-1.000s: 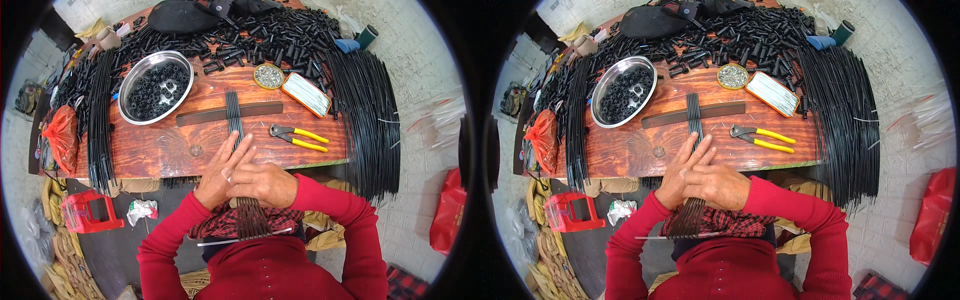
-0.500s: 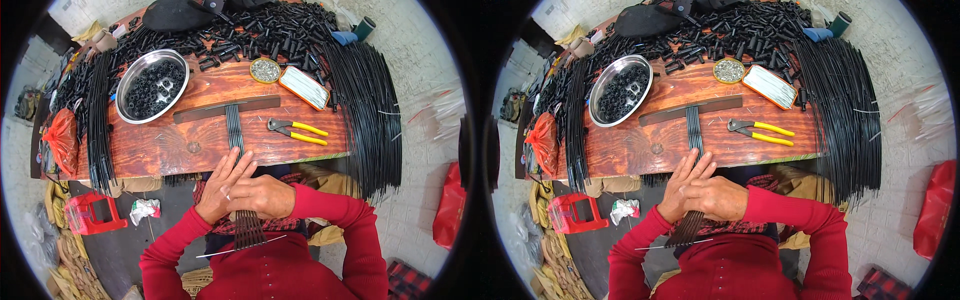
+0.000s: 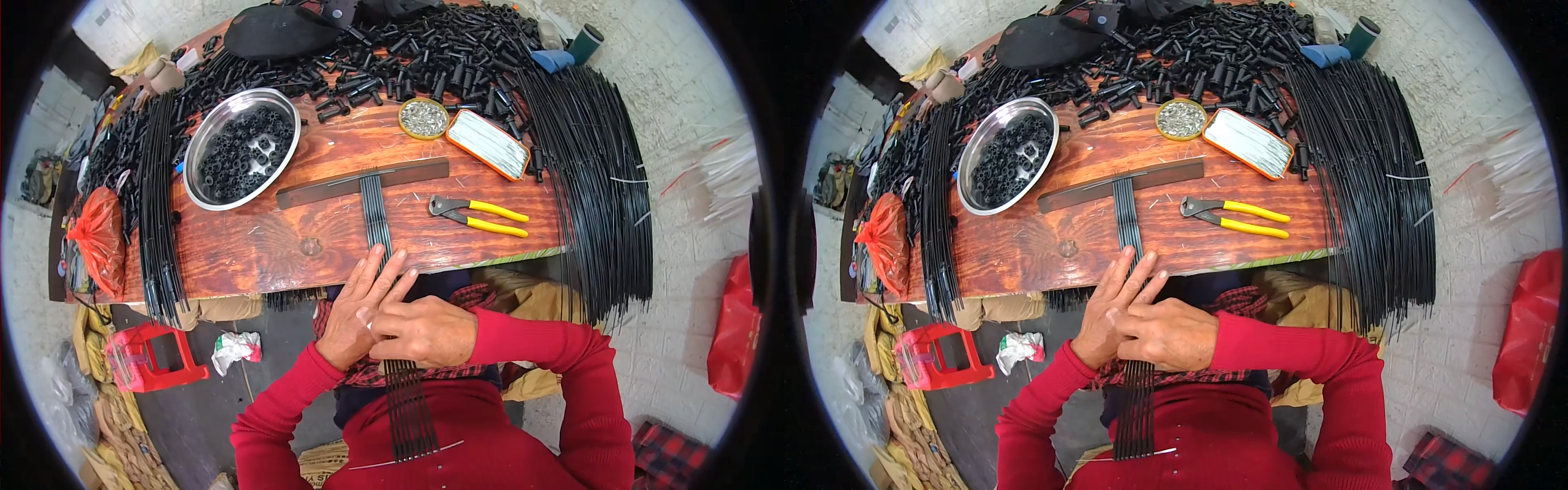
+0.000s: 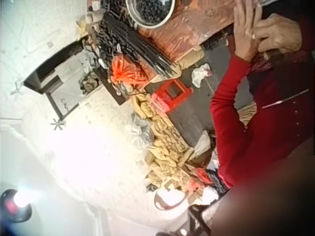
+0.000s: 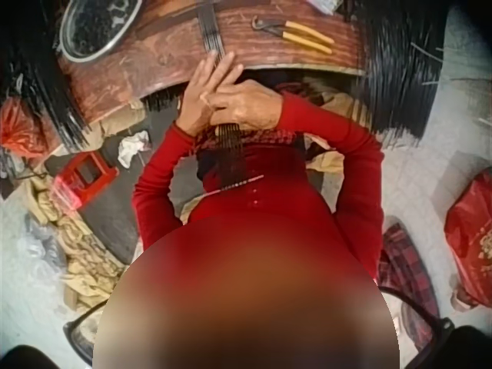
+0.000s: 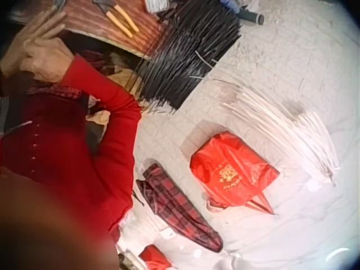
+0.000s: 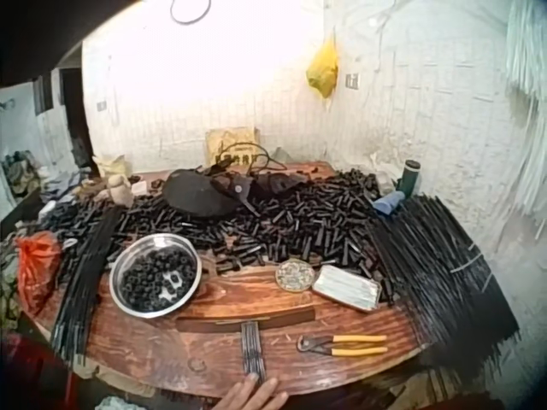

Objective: Assembling a bundle of black rods into a circular head component and securing them using hand tools.

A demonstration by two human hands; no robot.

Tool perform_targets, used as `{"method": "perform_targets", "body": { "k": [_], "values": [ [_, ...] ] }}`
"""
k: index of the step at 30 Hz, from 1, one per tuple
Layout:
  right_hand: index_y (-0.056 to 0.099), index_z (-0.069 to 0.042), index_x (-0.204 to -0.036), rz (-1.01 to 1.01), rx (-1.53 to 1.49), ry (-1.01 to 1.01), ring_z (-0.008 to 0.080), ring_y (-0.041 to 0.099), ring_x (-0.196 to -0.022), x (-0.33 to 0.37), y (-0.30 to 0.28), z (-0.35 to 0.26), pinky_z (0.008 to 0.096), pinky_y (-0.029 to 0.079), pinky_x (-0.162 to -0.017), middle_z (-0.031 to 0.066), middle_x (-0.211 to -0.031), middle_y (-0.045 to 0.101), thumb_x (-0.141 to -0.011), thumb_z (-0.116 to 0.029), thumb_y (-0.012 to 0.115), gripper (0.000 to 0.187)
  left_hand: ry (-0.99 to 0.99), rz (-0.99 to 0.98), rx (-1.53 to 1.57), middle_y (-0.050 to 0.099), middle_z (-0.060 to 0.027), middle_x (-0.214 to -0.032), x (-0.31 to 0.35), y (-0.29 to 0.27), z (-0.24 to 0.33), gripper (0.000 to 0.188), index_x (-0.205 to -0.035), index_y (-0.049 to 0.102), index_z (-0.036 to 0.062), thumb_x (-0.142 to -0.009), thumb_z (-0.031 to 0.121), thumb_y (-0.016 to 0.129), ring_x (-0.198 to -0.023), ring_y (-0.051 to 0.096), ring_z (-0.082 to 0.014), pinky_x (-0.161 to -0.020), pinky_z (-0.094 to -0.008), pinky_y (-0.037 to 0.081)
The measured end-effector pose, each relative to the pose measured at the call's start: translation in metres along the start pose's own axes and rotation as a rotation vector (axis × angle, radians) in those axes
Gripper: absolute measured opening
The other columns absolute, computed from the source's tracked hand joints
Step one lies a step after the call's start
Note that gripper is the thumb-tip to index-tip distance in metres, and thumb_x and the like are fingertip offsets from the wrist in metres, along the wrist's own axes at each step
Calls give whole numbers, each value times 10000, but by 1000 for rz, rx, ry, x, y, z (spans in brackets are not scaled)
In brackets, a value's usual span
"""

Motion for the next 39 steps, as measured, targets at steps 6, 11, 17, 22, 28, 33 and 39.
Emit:
{"method": "perform_targets", "body": {
  "k": [6,11,17,22,28,33,39],
  "values": [
    [686,-67,-1007,-35,24,26,311,649,-980,9,-9,1,377,582,-729,142,-1156,594,-793,-132,684,224,6,-29,5,329,-115,-1615,-6,0,1,571,-1475,494,121,-911,178,562,-1500,273,-378,-1179,-505,312],
    [707,-118,-1099,89,280,174,266,665,-990,30,-86,71,406,562,-803,84,-1086,671,-825,-139,675,278,-51,-39,31,381,-124,-1585,-7,-4,1,650,-1465,507,128,-890,398,644,-1476,310,-390,-1170,-508,323],
    [737,-66,-1003,307,581,840,311,679,-886,77,-175,209,385,534,-781,131,-951,681,-872,-181,674,185,-33,-15,0,384,-124,-1582,-4,0,-2,722,-1462,507,126,-851,477,667,-1478,307,-383,-1167,-499,331],
    [745,-83,-923,269,653,853,319,684,-884,74,-171,225,443,532,-777,118,-931,694,-860,-223,679,166,-42,-27,67,417,-138,-1558,-5,-4,-3,693,-1442,518,117,-861,457,683,-1466,324,-408,-1144,-528,356],
    [749,-81,-897,314,617,930,310,686,-854,78,-177,230,420,533,-768,109,-919,707,-833,-227,685,171,-30,-9,53,418,-138,-1558,-4,-1,-6,687,-1440,522,119,-871,474,670,-1465,327,-407,-1143,-528,357],
    [766,-69,-930,368,501,993,297,702,-857,87,-185,232,384,534,-786,119,-931,735,-820,-223,679,208,-20,-8,50,424,-147,-1552,-6,-3,-3,683,-1419,548,110,-862,481,685,-1454,340,-420,-1134,-534,362],
    [770,-46,-943,389,404,1050,261,706,-807,96,-189,241,363,527,-750,136,-895,736,-837,-230,683,230,-72,-59,46,385,-105,-1584,-5,-5,-2,650,-1452,521,124,-896,441,634,-1480,311,-362,-1170,-489,331]
  ]
}}
Point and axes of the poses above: each hand's wrist, its own x-axis away from the middle knuckle, its own y-axis out of the palm, z = x × y, the point moved 7 cm from there along -x, towards the middle knuckle
